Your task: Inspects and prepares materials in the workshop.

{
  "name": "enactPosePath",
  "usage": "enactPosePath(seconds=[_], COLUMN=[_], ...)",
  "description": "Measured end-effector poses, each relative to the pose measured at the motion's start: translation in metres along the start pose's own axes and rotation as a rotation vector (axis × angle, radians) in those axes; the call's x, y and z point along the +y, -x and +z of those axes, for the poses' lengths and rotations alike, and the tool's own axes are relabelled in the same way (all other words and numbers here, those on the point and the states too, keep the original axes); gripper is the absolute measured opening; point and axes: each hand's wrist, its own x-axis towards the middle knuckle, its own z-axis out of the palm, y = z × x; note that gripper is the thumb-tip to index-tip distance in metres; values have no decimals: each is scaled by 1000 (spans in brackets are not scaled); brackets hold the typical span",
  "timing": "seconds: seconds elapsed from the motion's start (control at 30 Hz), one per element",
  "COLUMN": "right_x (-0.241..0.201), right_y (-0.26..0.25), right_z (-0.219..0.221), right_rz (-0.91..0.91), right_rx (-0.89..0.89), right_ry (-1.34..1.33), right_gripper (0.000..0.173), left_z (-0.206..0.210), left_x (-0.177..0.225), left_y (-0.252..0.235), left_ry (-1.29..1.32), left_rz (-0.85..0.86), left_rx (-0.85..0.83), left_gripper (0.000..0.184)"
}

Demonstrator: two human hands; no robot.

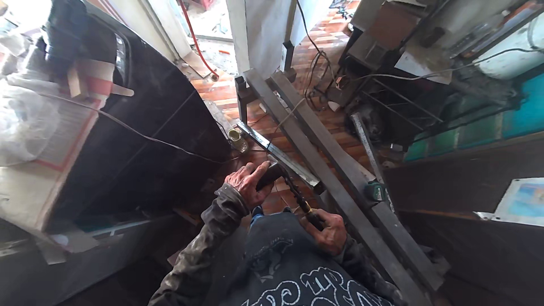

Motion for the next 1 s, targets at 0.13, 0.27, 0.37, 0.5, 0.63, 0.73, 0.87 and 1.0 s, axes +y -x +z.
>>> enactPosePath(seconds=[0.13,0.27,0.37,0.5,0.63,0.73,0.87,1.0], right_x=[5,49,90,162,208,216,194,93], right_y=[5,-5,-44,-81,-79,-65,-58,-96], right_z=[-6,-12,-24,-34,-24,-15,-6,-9], right_rz=[125,297,601,897,995,1013,805,355], right_rx=[-78,72,20,-4,75,103,237,181], right_ry=[-126,79,318,491,556,599,536,-33], right_gripper=[37,41,52,55,59,57,48,37], left_z=[0,23,46,52,50,47,47,51], left_x=[-12,-39,-32,-3,1,1,-4,0], left_y=[2,-4,-5,-9,-18,-22,-25,-34], left_ry=[86,442,931,1489,1784,1883,1872,1772], left_rz=[-93,-118,-127,-372,-406,-380,-362,-358], left_rx=[-12,-2,-29,-148,-315,-356,-381,-541], left_gripper=[59,56,52,44,49,51,49,49])
